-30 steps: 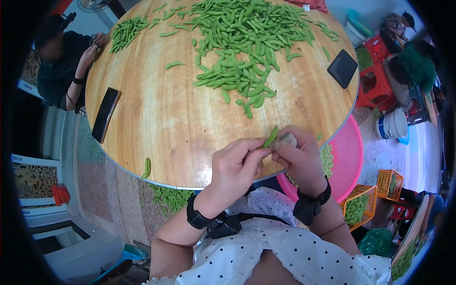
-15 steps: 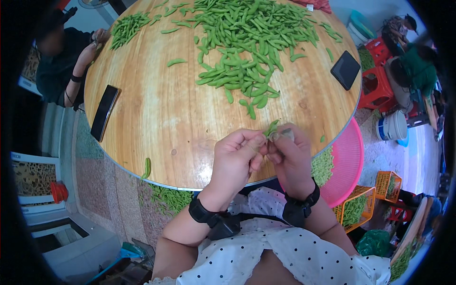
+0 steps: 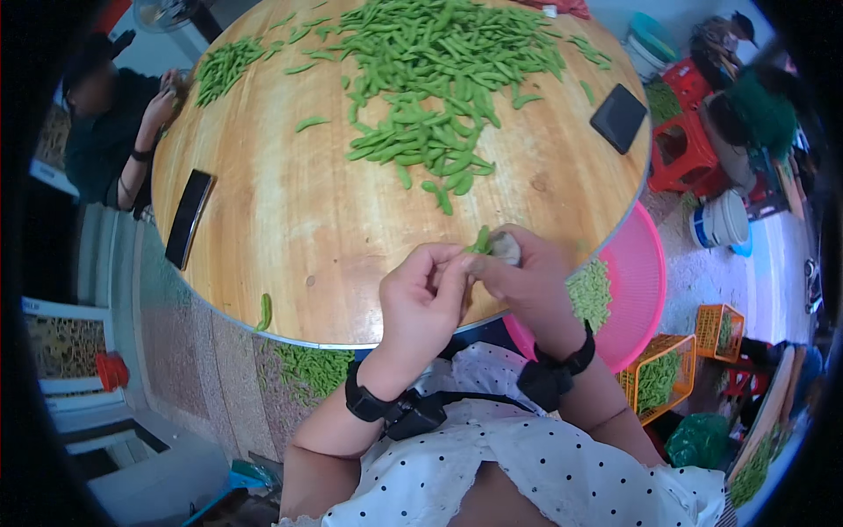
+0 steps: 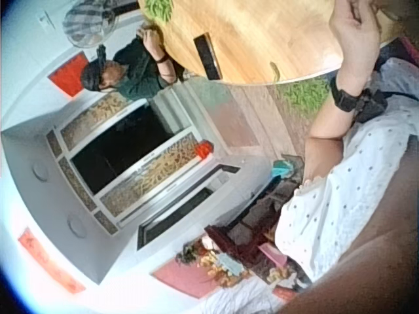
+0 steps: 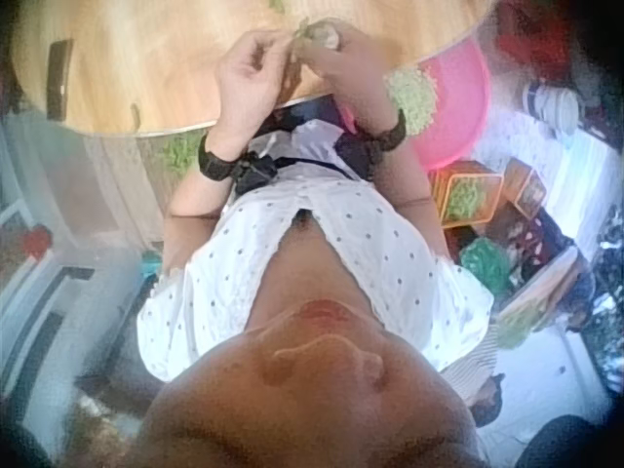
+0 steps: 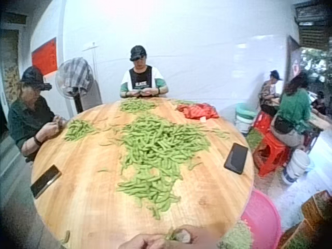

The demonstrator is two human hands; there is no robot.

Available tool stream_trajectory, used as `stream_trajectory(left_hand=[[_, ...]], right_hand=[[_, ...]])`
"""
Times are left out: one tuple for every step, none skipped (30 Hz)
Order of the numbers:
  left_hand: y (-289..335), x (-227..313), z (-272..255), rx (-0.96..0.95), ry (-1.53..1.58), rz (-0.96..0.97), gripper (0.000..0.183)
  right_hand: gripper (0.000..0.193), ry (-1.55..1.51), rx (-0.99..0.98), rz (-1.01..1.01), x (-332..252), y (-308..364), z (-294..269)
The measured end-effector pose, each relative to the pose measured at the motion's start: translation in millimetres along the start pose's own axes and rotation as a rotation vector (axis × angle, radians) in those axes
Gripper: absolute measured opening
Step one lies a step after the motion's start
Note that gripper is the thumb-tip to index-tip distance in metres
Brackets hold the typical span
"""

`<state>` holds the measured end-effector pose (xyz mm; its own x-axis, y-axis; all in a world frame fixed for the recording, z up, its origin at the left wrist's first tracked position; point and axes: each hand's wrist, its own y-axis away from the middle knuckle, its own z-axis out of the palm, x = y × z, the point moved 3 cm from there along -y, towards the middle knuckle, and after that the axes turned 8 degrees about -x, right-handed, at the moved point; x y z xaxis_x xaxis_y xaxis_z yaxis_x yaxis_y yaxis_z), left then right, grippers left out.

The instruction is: Peeling edamame pods and collecting the beans into a pink bowl.

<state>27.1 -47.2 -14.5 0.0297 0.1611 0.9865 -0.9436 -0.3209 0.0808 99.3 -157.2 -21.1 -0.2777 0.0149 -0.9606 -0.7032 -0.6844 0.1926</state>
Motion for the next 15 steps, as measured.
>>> stream_trajectory(left_hand=[[2.7, 1.5, 3.2, 0.010, -0.072, 0.041, 0.015], [3.5, -0.5, 2.5, -0.028, -0.006, 0.010, 0.014], [4.6, -2.1, -3.5, -0.059, 0.054, -0.023, 0.013], [5.8, -3.6, -5.8, -0.091, 0.115, -0.058, 0.013], [7.4, -2.3, -4.2, -0.097, 0.037, -0.030, 0.012], [9.5, 0.0, -3.3, -0.099, -0.041, 0.002, 0.012], [11.4, 1.6, -1.6, -0.099, -0.118, 0.035, 0.012], [12.9, 2.1, 0.6, -0.103, -0.203, 0.079, 0.012], [15.1, 1.8, 1.9, -0.100, -0.290, 0.121, 0.012], [17.3, 1.7, 3.0, -0.096, -0.376, 0.164, 0.012], [19.1, 3.2, 0.8, -0.085, -0.447, 0.235, 0.012], [20.8, 4.8, -5.1, -0.071, -0.515, 0.310, 0.013], [22.2, 10.3, -11.6, -0.057, -0.580, 0.380, 0.013], [30.1, 21.6, -25.5, -0.050, -0.520, 0.172, 0.013], [40.1, 33.1, -42.1, -0.036, -0.518, 0.084, 0.014]], right_hand=[[0.014, 0.016, -0.019, -0.026, 4.9, -0.1, -1.8], [0.014, 0.032, -0.036, -0.051, 6.6, 0.9, -3.2], [0.014, 0.045, -0.060, -0.047, 4.6, 2.4, -2.1], [0.014, 0.057, -0.084, -0.043, 1.1, 4.1, -0.9], [0.014, 0.070, -0.108, -0.039, -0.9, 6.6, -0.7], [0.013, 0.057, -0.114, -0.031, 2.7, 7.3, -2.3], [0.012, 0.009, -0.105, -0.032, 3.5, 9.5, -3.0], [0.011, -0.039, -0.096, -0.034, 4.2, 12.2, -3.1], [0.011, -0.090, -0.093, -0.033, 4.8, 14.5, -3.1], [0.010, -0.036, -0.088, 0.000, 0.7, 19.0, -4.2], [0.009, 0.019, -0.084, 0.034, -7.6, 26.1, -6.5], [0.009, 0.077, -0.080, 0.067, -12.1, 32.9, -12.3], [0.010, 0.269, -0.037, -0.050, -15.2, 40.8, -27.5], [0.012, 0.461, 0.005, -0.167, -18.6, 52.0, -46.2], [0.014, 0.551, 0.032, -0.064, -26.4, 63.3, -60.1]])
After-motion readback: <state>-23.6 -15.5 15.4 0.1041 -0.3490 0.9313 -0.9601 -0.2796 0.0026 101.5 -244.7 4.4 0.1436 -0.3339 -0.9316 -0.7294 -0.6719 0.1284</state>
